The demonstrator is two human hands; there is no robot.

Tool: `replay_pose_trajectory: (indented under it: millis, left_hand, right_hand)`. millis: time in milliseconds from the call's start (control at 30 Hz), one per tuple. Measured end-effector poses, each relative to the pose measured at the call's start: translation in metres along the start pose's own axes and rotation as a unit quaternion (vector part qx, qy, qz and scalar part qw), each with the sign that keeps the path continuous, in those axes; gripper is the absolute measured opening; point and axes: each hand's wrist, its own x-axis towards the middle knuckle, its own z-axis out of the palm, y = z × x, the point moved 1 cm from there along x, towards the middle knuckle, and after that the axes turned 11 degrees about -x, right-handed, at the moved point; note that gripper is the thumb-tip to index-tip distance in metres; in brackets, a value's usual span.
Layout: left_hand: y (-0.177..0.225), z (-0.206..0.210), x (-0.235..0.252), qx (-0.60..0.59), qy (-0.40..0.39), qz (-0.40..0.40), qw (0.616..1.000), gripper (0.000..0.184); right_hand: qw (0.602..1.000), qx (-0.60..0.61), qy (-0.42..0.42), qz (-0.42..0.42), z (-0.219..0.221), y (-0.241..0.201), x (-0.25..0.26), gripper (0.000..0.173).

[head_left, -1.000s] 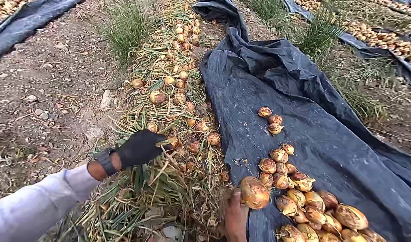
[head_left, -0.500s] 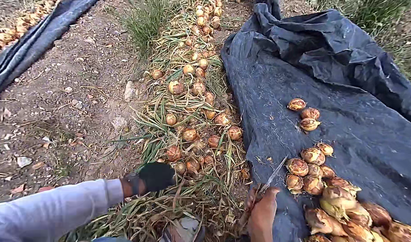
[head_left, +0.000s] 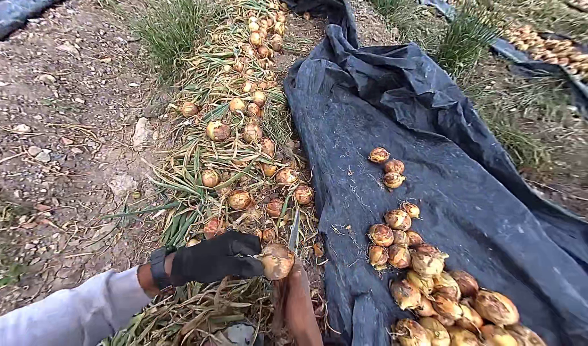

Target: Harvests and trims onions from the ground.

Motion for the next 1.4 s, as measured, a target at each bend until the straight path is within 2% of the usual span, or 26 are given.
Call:
replay_pose_trajectory:
  millis: [67, 133, 167, 300, 367, 433, 467, 533, 567, 600, 633, 700, 733, 800, 833, 867, 933, 1000, 1033, 1067, 1133, 1200, 1267, 1300, 1400]
  left_hand:
    - [0.009, 0.001, 0.001, -0.133, -0.04, -0.057, 0.989, 0.03]
    - [0.007, 0.0, 0.001, -0.221, -0.074, -0.115, 0.966, 0.04]
    - [0.008, 0.0, 0.002, -0.225, -0.082, -0.137, 0.961, 0.043]
    - [0.021, -0.005, 0.004, -0.166, -0.101, -0.155, 0.969, 0.038]
    - [0.026, -0.012, 0.005, -0.097, -0.085, -0.132, 0.983, 0.037]
    - [0.031, -0.028, 0.009, 0.056, -0.036, -0.065, 0.996, 0.04]
    - [0.035, -0.034, 0.01, 0.156, -0.001, -0.014, 0.988, 0.044]
    - [0.042, -0.037, 0.005, 0.383, 0.062, 0.075, 0.919, 0.048]
    - [0.044, -0.036, 0.002, 0.437, 0.085, 0.11, 0.889, 0.048]
    - [0.046, -0.034, -0.003, 0.432, 0.091, 0.129, 0.888, 0.043]
    - [0.047, -0.03, -0.009, 0.405, 0.073, 0.128, 0.902, 0.036]
    - [0.036, -0.013, -0.019, 0.386, -0.005, 0.073, 0.92, 0.035]
    - [0.024, -0.002, -0.023, 0.382, -0.047, 0.043, 0.922, 0.037]
    - [-0.002, 0.019, -0.028, 0.394, -0.108, -0.014, 0.913, 0.041]
    - [-0.012, 0.024, -0.028, 0.415, -0.112, -0.032, 0.902, 0.041]
    - [-0.018, 0.021, -0.027, 0.441, -0.094, -0.046, 0.891, 0.04]
    - [-0.032, -0.005, -0.023, 0.475, -0.001, -0.083, 0.876, 0.038]
    - [-0.053, -0.048, -0.03, 0.481, 0.077, -0.162, 0.859, 0.039]
    - [-0.068, -0.065, -0.04, 0.467, 0.086, -0.213, 0.854, 0.039]
    - [-0.088, -0.076, -0.055, 0.447, 0.082, -0.269, 0.849, 0.036]
    - [-0.138, -0.079, -0.094, 0.385, 0.092, -0.38, 0.836, 0.036]
    - [-0.179, -0.072, -0.131, 0.326, 0.179, -0.437, 0.819, 0.046]
    - [-0.199, -0.068, -0.149, 0.295, 0.275, -0.452, 0.796, 0.054]
    - [-0.207, -0.066, -0.153, 0.289, 0.295, -0.461, 0.786, 0.056]
    - [-0.221, -0.057, -0.167, 0.244, 0.289, -0.508, 0.774, 0.065]
  right_hand:
    - [0.993, 0.105, -0.026, -0.051, 0.007, -0.004, -0.004, 0.089]
    - [0.984, 0.153, -0.032, -0.085, 0.009, -0.006, -0.006, 0.074]
    - [0.982, 0.167, -0.03, -0.088, 0.01, -0.006, -0.008, 0.067]
    - [0.986, 0.149, -0.028, -0.065, 0.013, -0.006, -0.015, 0.067]
    - [0.986, 0.157, -0.04, -0.049, 0.019, -0.006, -0.016, 0.065]
    - [0.991, 0.121, -0.043, -0.036, 0.02, -0.006, -0.011, 0.061]
    - [0.995, 0.083, -0.039, -0.026, 0.02, -0.004, -0.007, 0.059]
    - [0.998, 0.051, -0.033, 0.009, 0.026, 0.005, -0.001, 0.055]
    - [0.997, 0.054, -0.032, 0.035, 0.03, 0.01, 0.003, 0.055]
    - [0.996, 0.061, -0.036, 0.058, 0.034, 0.014, 0.006, 0.057]
    - [0.994, 0.067, -0.053, 0.07, 0.036, 0.02, 0.008, 0.059]
    - [0.99, 0.069, -0.098, 0.075, 0.04, 0.028, 0.005, 0.071]
    - [0.991, 0.076, -0.085, 0.074, 0.046, 0.027, 0.002, 0.073]
    - [0.994, 0.088, -0.002, 0.072, 0.059, 0.024, -0.005, 0.064]
    - [0.995, 0.073, 0.038, 0.049, 0.061, 0.024, -0.006, 0.052]
    - [0.997, 0.042, 0.062, 0.022, 0.06, 0.024, -0.008, 0.046]
    - [0.996, -0.02, 0.084, 0.002, 0.051, 0.025, -0.014, 0.053]
    - [0.994, -0.025, 0.106, 0.004, 0.026, 0.023, -0.017, 0.04]
    - [0.993, -0.009, 0.121, 0.007, 0.008, 0.02, -0.017, 0.032]
    - [0.99, 0.015, 0.142, 0.007, -0.013, 0.015, -0.016, 0.037]
    - [0.981, 0.069, 0.179, 0.0, -0.06, 0.012, -0.01, 0.064]
    - [0.974, 0.103, 0.197, -0.039, -0.09, 0.015, -0.002, 0.076]
    - [0.977, 0.092, 0.188, -0.037, -0.085, 0.019, 0.003, 0.071]
    - [0.98, 0.074, 0.182, -0.008, -0.073, 0.021, 0.005, 0.066]
    - [0.985, 0.015, 0.154, 0.076, -0.034, 0.023, 0.01, 0.051]
